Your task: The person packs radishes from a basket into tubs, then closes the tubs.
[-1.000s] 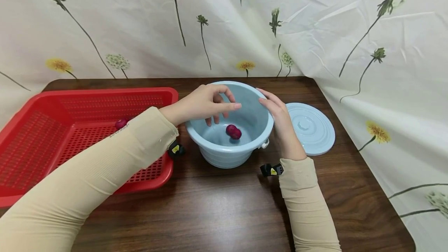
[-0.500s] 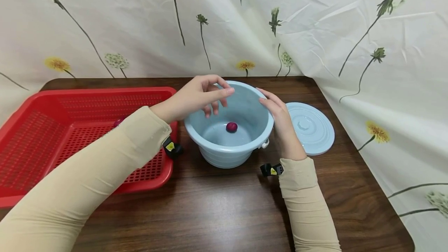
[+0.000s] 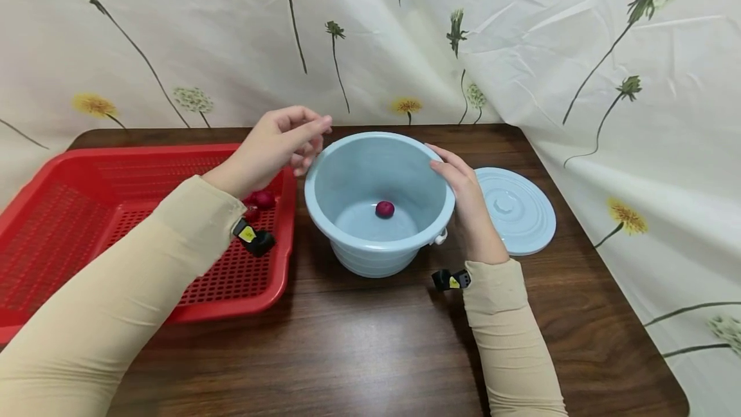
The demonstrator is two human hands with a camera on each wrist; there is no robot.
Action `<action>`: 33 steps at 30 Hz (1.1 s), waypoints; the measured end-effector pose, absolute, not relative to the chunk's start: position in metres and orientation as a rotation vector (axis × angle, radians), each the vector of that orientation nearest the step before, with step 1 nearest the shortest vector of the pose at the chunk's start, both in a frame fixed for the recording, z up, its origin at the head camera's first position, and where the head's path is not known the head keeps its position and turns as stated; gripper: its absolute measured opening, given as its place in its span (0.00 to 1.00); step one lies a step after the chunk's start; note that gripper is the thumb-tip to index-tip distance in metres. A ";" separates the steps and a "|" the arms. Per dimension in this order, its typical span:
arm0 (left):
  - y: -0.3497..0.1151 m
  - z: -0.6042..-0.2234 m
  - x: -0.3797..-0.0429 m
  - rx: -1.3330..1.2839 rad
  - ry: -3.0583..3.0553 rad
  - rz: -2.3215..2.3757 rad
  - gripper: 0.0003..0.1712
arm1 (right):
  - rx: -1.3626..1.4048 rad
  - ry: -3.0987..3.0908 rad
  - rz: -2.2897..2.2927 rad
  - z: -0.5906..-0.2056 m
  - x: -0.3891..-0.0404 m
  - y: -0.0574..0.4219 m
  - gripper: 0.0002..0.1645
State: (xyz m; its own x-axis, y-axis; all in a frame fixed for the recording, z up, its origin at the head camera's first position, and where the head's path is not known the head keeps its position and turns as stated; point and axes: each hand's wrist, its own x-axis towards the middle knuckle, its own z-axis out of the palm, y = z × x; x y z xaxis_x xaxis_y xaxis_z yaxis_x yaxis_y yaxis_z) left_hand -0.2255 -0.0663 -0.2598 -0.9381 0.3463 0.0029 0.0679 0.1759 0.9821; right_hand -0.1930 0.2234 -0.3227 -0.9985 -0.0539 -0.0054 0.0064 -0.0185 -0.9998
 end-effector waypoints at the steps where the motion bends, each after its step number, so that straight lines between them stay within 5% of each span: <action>1: -0.071 -0.262 -0.227 0.381 2.221 1.855 0.17 | -0.056 2.167 -2.216 -0.323 -0.192 0.224 0.28; 33: -0.158 -0.309 -0.246 0.199 2.350 1.337 0.31 | -0.060 2.170 -2.213 -0.323 -0.195 0.224 0.28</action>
